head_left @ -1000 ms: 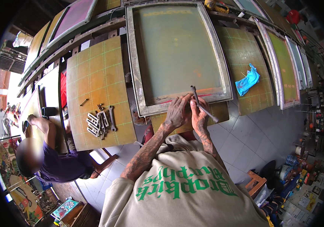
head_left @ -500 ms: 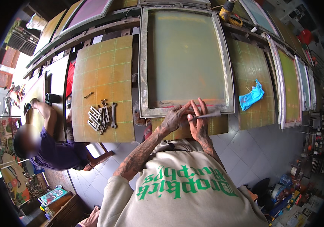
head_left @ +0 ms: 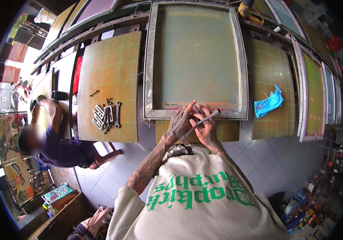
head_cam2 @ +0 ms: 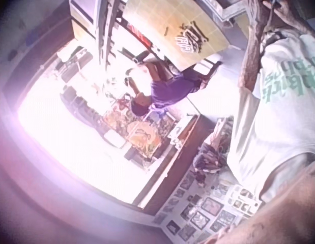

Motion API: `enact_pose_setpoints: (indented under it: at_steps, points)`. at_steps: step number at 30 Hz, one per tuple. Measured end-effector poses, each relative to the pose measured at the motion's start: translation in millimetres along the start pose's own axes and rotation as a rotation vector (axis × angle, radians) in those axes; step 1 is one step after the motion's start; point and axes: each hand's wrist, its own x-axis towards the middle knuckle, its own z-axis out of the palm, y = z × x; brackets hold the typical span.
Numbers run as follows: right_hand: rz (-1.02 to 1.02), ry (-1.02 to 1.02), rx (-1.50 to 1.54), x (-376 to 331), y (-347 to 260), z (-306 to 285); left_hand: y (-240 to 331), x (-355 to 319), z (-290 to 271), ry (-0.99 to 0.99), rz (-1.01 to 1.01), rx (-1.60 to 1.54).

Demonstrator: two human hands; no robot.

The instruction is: The person uses a small tool to scrape and clean the edges of a screen frame, then uses a wrench to tighten bolts on the frame's corners. The person works on a single frame while another person works in the background.

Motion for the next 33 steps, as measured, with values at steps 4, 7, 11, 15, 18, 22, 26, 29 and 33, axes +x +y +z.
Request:
enact_pose_setpoints:
  at_steps: [4, 7, 11, 15, 18, 22, 26, 29, 33]
  points:
    - [-0.004, -0.08, 0.047, -3.9, 9.4, 0.5, 3.1, -3.0, 1.9, 0.004, -0.01, 0.095]
    - [-0.029, -0.103, 0.15, 0.2, 3.9, -9.4, 4.1, -7.1, 2.7, -0.02, -0.04, 0.152]
    - [0.177, -0.001, 0.476, 22.7, -31.7, -52.7, 15.5, -7.3, -9.5, 0.01, -0.079, 0.007]
    - [0.538, 0.014, 0.543, 14.1, 0.9, -72.5, 3.5, -13.3, -1.2, 0.026, 0.022, 0.166]
    - [0.469, -0.045, 0.445, 4.6, 24.1, -65.9, 3.4, -15.0, 4.3, 0.019, 0.006, 0.138]
    - [0.573, -0.088, 0.456, -0.1, 39.8, -63.5, 8.9, -9.0, -0.6, 0.004, 0.025, 0.165]
    - [0.259, -0.167, 0.154, 6.9, 28.3, -60.0, 16.6, -6.3, 1.9, 0.024, 0.036, 0.235]
    - [0.294, -0.234, 0.298, 4.6, 27.0, -51.5, 12.4, -8.4, 10.4, 0.036, 0.039, 0.282]
    - [0.767, -0.26, 0.723, -9.9, 40.8, -46.9, 15.0, -9.1, 18.9, 0.016, -0.039, 0.242]
